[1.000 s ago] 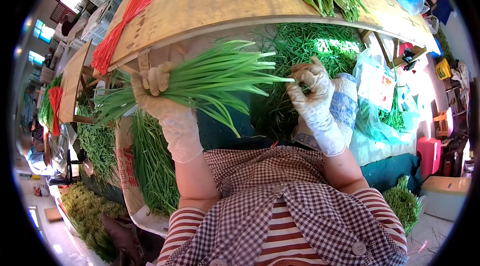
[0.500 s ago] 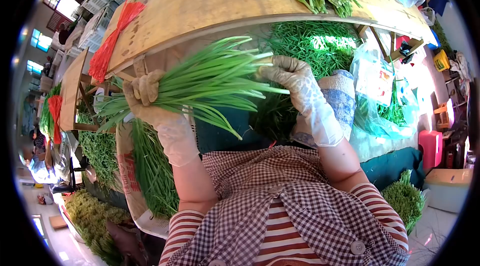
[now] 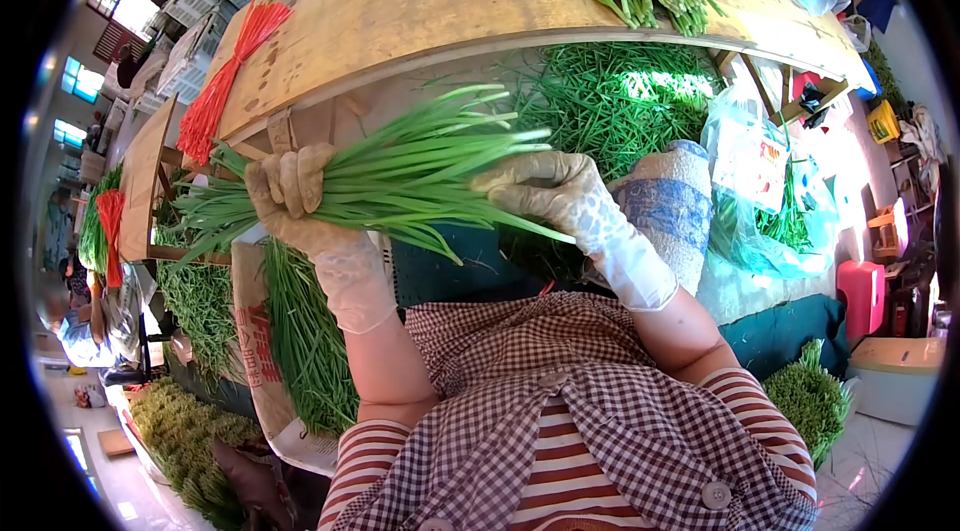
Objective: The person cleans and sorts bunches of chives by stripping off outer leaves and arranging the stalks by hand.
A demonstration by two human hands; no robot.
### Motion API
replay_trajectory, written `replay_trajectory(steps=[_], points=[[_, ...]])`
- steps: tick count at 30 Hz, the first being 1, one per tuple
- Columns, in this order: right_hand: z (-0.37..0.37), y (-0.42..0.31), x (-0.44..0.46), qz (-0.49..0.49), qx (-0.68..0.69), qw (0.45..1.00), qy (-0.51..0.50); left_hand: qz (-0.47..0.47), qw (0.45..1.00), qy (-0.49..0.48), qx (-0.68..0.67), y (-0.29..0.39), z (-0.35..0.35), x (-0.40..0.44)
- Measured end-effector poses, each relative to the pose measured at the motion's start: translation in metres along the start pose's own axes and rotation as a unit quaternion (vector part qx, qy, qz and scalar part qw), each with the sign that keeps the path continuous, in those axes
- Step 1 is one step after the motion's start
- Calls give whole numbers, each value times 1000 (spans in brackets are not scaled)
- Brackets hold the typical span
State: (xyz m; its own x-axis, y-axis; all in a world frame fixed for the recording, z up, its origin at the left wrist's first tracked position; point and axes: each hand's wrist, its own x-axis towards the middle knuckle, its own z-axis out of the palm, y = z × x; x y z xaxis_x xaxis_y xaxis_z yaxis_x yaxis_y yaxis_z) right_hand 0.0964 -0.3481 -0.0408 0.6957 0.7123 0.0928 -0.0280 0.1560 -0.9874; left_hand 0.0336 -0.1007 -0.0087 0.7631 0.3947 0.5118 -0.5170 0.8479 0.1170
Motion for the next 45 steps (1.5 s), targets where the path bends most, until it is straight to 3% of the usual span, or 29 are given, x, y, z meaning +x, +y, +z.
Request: replay_trajectory(steps=[3, 5, 9, 16, 17, 20, 24, 27, 30, 31, 32, 33, 34, 35, 36, 37, 40, 41, 43, 45], points=[[-4, -1, -5, 27, -52, 998, -6, 3, 999, -25, -19, 3, 5, 2], [-5, 9, -8, 33, -41, 998, -30, 29, 1000, -5, -4, 7, 6, 2], [-5, 4, -7, 33, 45, 998, 20, 38, 999, -24, 9, 11, 5, 2], [1, -6, -10, 41, -3, 999, 16, 32, 999, -29, 15, 7, 9, 1], [2, -8, -9, 5, -45, 999, 19, 26, 999, -28, 6, 5, 9, 1], [2, -5, -9, 3, -46, 997, 61, 36, 999, -14, 36, 0, 11, 0], [2, 7, -14, -12, 189, 982, 27, 50, 997, -10, 54, -4, 15, 2], [-8, 14, -15, -2, 82, 996, 31, 59, 997, 3, 39, -5, 21, 6], [-33, 19, -20, -93, -172, 980, -20, 53, 998, 10, 28, 5, 24, 11], [-42, 20, -23, -72, -156, 985, 21, 40, 999, -7, 4, 10, 25, 14], [-54, 15, -27, 15, -116, 991, 67, 27, 999, -23, -19, 17, 27, 17], [-80, 35, -26, 18, -144, 983, 112, 15, 998, -40, -42, 24, 31, 20], [-98, 33, -25, 116, -171, 965, 163, 30, 998, -33, -38, 32, 37, 22], [-130, 46, -22, 116, -40, 952, 282, 49, 998, -27, -33, 40, 47, 26], [-140, 49, -23, 83, -17, 933, 349, 65, 997, -21, -30, 48, 53, 29], [-152, 49, -24, 57, 24, 940, 336, 39, 998, -47, -31, 59, 54, 33], [-141, 13, -25, -31, 96, 947, 304, 135, 990, 37, -13, 75, 66, 34], [-129, -4, -24, -53, 104, 947, 300, 121, 989, 8, 89, 81, 66, 34], [-101, -45, -19, -91, 96, 948, 290, 107, 977, 32, 182, 68, 72, 36], [-77, -68, -1, -138, 67, 952, 265, 59, 972, -4, 227, 33, 74, 39]])
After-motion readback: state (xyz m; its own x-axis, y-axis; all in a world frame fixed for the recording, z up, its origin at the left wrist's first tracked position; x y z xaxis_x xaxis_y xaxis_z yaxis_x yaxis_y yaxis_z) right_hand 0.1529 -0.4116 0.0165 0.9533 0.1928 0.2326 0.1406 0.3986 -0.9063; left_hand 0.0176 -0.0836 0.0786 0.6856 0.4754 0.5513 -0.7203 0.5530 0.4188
